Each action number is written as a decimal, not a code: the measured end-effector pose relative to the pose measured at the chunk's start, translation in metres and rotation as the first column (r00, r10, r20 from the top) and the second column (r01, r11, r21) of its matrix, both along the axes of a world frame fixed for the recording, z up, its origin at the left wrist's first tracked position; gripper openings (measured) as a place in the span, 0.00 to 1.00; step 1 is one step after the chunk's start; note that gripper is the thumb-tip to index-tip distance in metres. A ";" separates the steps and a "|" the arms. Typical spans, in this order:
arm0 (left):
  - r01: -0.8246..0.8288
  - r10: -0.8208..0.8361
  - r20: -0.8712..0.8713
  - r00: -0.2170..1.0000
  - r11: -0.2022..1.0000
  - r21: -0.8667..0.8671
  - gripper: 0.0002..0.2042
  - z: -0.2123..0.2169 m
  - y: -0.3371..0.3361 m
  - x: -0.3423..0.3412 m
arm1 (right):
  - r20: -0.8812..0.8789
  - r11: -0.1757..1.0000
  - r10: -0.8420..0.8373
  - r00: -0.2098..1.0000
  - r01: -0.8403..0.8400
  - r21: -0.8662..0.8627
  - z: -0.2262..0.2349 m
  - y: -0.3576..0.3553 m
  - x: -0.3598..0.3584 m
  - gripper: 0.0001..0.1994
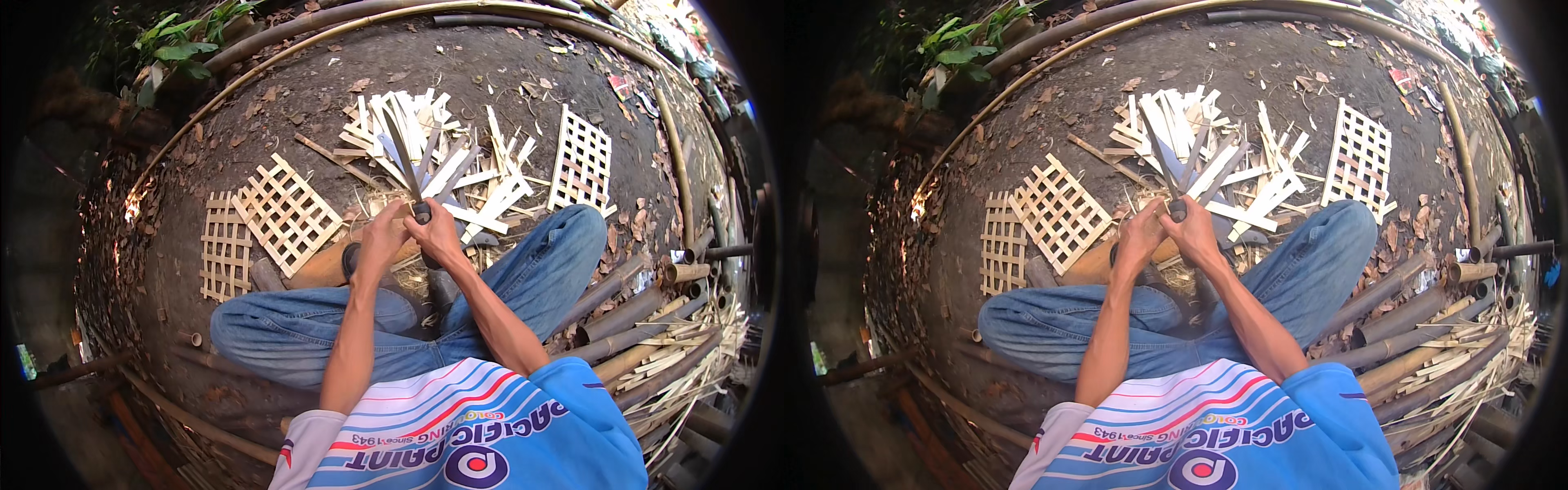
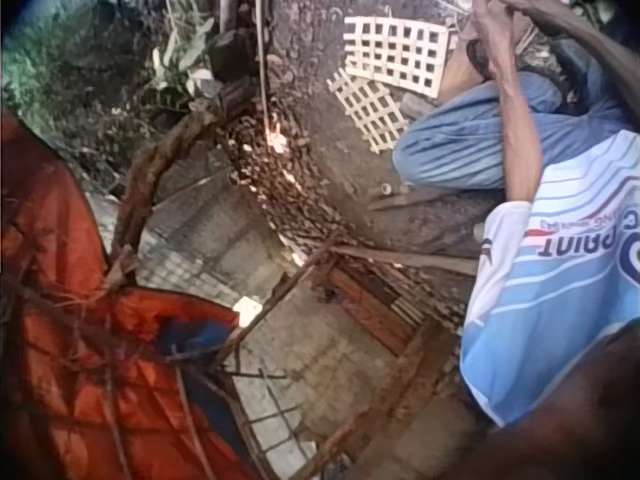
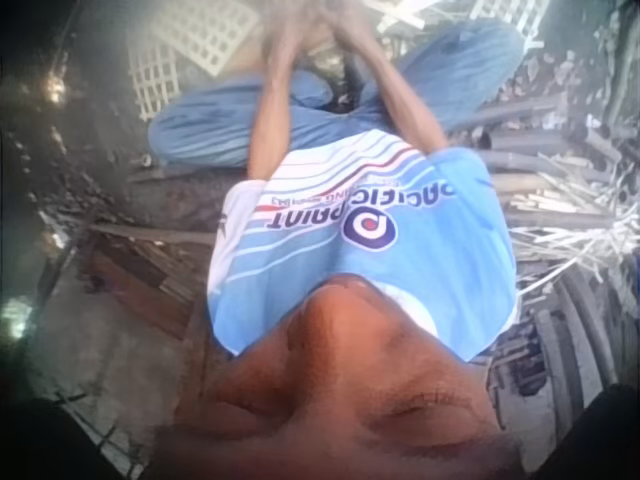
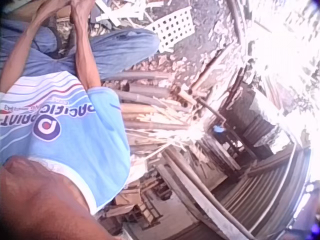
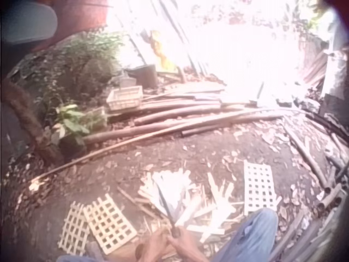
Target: The person sits on the ground and weaves thin bamboo strips into a lattice pattern. They use a knife to trim and shape the strips as they interlace them into a grid.
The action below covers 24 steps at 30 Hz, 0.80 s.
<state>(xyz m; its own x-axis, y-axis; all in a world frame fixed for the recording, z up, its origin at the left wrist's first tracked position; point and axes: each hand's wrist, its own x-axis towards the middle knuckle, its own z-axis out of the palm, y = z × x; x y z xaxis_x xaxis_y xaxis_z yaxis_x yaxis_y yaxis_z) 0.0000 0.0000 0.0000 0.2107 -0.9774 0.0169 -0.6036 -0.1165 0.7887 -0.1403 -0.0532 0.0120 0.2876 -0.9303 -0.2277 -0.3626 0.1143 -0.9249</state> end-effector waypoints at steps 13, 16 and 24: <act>-0.209 0.202 -0.300 0.932 0.978 0.009 0.14 0.006 -0.001 -0.007 | 0.311 0.968 0.171 0.935 -0.218 0.123 0.033 0.022 -0.021 0.24; -0.190 0.181 -0.316 0.931 0.982 0.004 0.14 0.009 -0.001 -0.011 | 0.309 0.969 0.214 0.927 -0.242 0.054 0.031 0.029 -0.025 0.23; -0.164 0.175 -0.279 0.944 0.984 0.064 0.18 0.018 0.000 -0.007 | 0.398 0.948 0.169 0.901 -0.259 0.183 0.031 0.031 -0.023 0.19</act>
<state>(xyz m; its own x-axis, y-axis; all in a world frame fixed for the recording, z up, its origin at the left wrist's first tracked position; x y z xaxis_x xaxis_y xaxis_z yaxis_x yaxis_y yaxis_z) -0.0069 -0.0003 0.0179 0.3639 -0.9255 -0.1055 -0.3255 -0.2325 0.9165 -0.1632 -0.0218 0.0430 0.5790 -0.7726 -0.2606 -0.0356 0.2953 -0.9547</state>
